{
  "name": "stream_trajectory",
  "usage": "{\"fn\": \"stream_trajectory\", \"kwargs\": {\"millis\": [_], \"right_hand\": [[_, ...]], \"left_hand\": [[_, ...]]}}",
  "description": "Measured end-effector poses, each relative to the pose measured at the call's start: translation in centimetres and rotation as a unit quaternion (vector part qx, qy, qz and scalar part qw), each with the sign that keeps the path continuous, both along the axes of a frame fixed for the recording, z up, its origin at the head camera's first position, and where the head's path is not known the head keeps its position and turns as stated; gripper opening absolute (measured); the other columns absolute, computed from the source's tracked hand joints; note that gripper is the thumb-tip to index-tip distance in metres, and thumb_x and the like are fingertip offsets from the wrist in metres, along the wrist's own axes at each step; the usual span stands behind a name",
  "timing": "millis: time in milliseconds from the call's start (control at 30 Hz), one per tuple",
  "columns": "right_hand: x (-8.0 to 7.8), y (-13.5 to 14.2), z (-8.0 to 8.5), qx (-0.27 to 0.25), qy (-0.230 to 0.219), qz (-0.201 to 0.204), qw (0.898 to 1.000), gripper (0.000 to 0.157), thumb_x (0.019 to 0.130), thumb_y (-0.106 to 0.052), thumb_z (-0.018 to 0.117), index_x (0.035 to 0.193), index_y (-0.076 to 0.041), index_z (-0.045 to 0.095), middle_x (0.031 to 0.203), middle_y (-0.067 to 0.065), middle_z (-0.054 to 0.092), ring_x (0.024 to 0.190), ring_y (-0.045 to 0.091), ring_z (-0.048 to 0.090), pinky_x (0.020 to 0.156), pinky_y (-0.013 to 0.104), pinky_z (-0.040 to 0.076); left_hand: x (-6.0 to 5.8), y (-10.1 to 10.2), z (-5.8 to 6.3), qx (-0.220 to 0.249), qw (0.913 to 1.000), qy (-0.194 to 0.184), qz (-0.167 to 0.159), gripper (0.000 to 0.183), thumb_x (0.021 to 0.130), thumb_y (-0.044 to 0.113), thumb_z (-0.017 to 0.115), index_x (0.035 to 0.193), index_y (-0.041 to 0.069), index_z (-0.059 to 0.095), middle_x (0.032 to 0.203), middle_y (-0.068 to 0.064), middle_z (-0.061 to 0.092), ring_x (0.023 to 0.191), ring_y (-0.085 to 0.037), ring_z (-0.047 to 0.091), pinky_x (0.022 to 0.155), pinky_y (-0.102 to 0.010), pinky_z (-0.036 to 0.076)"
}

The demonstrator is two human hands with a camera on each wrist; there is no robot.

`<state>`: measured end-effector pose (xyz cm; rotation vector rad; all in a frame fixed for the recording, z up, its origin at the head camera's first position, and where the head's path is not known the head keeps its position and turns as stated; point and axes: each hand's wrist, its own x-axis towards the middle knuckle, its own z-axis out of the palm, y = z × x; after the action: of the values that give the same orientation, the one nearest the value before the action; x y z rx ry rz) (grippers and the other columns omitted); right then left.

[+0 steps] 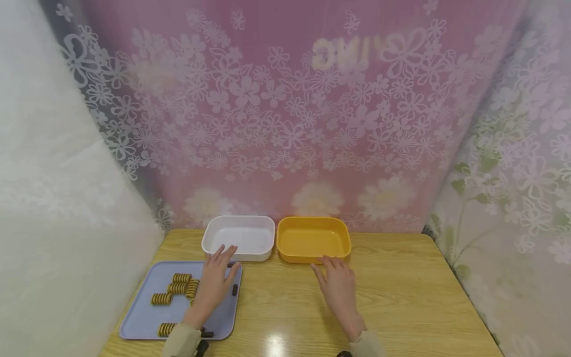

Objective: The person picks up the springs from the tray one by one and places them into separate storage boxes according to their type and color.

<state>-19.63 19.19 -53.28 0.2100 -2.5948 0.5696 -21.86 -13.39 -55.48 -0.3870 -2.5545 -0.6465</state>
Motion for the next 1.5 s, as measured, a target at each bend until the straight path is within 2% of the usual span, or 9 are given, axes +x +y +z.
{"fn": "stream_trajectory", "kwargs": {"millis": [100, 200, 367, 500, 733, 933, 1100, 1267, 1500], "right_hand": [[-0.1, -0.7, 0.0, -0.006, 0.030, 0.008, 1.000, 0.024, 0.092, -0.029, 0.076, 0.105, -0.009, 0.078, 0.093, 0.010, 0.077, 0.063, 0.023, 0.065, 0.054, 0.036, 0.053], [0.1, -1.6, -0.2, -0.019, 0.038, 0.023, 0.999, 0.017, 0.090, -0.026, 0.079, 0.097, -0.010, 0.080, 0.084, 0.007, 0.077, 0.053, 0.016, 0.061, 0.043, 0.026, 0.045], [0.4, -3.3, -1.4, -0.009, 0.027, 0.045, 0.999, 0.014, 0.088, -0.027, 0.080, 0.096, -0.015, 0.080, 0.090, 0.002, 0.078, 0.077, 0.023, 0.074, 0.048, 0.022, 0.050], [0.5, -5.1, -2.2, 0.006, 0.044, 0.061, 0.997, 0.011, 0.085, -0.026, 0.083, 0.092, -0.017, 0.080, 0.088, -0.003, 0.077, 0.076, 0.020, 0.073, 0.053, 0.027, 0.055], [1.0, -8.5, -3.3, 0.015, 0.034, 0.089, 0.995, 0.013, 0.084, -0.027, 0.083, 0.093, -0.019, 0.078, 0.089, -0.005, 0.077, 0.076, 0.018, 0.071, 0.057, 0.031, 0.057], [1.3, -11.4, -5.0, 0.049, 0.017, 0.131, 0.990, 0.023, 0.085, -0.030, 0.082, 0.102, -0.016, 0.076, 0.100, 0.000, 0.075, 0.090, 0.024, 0.070, 0.069, 0.037, 0.060], [1.5, -13.7, -5.8, 0.063, -0.011, 0.160, 0.985, 0.032, 0.088, -0.031, 0.079, 0.114, -0.013, 0.073, 0.119, 0.005, 0.070, 0.107, 0.027, 0.065, 0.082, 0.044, 0.058], [1.7, -15.6, -6.5, 0.094, -0.028, 0.181, 0.978, 0.044, 0.087, -0.035, 0.079, 0.123, -0.013, 0.068, 0.131, 0.008, 0.065, 0.119, 0.030, 0.059, 0.085, 0.047, 0.057], [1.7, -17.7, -7.7, 0.144, -0.115, 0.209, 0.960, 0.061, 0.088, -0.044, 0.076, 0.136, -0.011, 0.061, 0.148, 0.007, 0.054, 0.136, 0.031, 0.049, 0.096, 0.050, 0.052]], "left_hand": [[0.3, -0.9, 0.2, 0.026, 0.9995, 0.019, 0.001, 0.035, 0.098, 0.019, 0.068, 0.131, 0.008, 0.065, 0.124, -0.013, 0.070, 0.120, -0.036, 0.062, 0.104, -0.058, 0.045], [0.7, -1.9, 0.2, 0.040, 0.9984, 0.040, 0.012, 0.026, 0.095, 0.013, 0.071, 0.120, 0.008, 0.071, 0.112, -0.010, 0.074, 0.104, -0.032, 0.069, 0.092, -0.049, 0.054], [1.2, -4.0, 0.0, 0.047, 0.9970, 0.045, 0.041, 0.021, 0.093, 0.007, 0.072, 0.114, 0.008, 0.074, 0.104, -0.008, 0.076, 0.093, -0.030, 0.072, 0.079, -0.046, 0.058], [1.7, -6.2, -0.5, 0.043, 0.9958, 0.044, 0.068, 0.021, 0.092, 0.006, 0.072, 0.113, 0.007, 0.075, 0.102, -0.012, 0.075, 0.089, -0.033, 0.071, 0.073, -0.048, 0.058], [2.7, -10.2, -1.6, 0.028, 0.9946, 0.074, 0.068, 0.026, 0.089, -0.001, 0.072, 0.115, 0.001, 0.072, 0.107, -0.018, 0.073, 0.095, -0.037, 0.069, 0.078, -0.051, 0.057], [3.8, -13.4, -3.0, -0.003, 0.9931, 0.091, 0.073, 0.035, 0.083, -0.008, 0.074, 0.117, -0.005, 0.069, 0.111, -0.024, 0.071, 0.100, -0.046, 0.067, 0.085, -0.059, 0.054], [4.7, -16.1, -4.2, -0.022, 0.9945, 0.061, 0.083, 0.042, 0.080, -0.008, 0.075, 0.120, -0.011, 0.065, 0.118, -0.032, 0.066, 0.106, -0.054, 0.061, 0.089, -0.065, 0.049], [5.5, -18.5, -5.4, -0.053, 0.9939, 0.007, 0.097, 0.046, 0.082, -0.002, 0.075, 0.123, -0.015, 0.060, 0.123, -0.039, 0.060, 0.113, -0.058, 0.056, 0.096, -0.064, 0.045], [6.6, -20.1, -6.6, -0.086, 0.9860, -0.033, 0.139, 0.053, 0.080, 0.006, 0.080, 0.123, -0.016, 0.059, 0.127, -0.044, 0.053, 0.116, -0.060, 0.052, 0.095, -0.067, 0.043]]}}
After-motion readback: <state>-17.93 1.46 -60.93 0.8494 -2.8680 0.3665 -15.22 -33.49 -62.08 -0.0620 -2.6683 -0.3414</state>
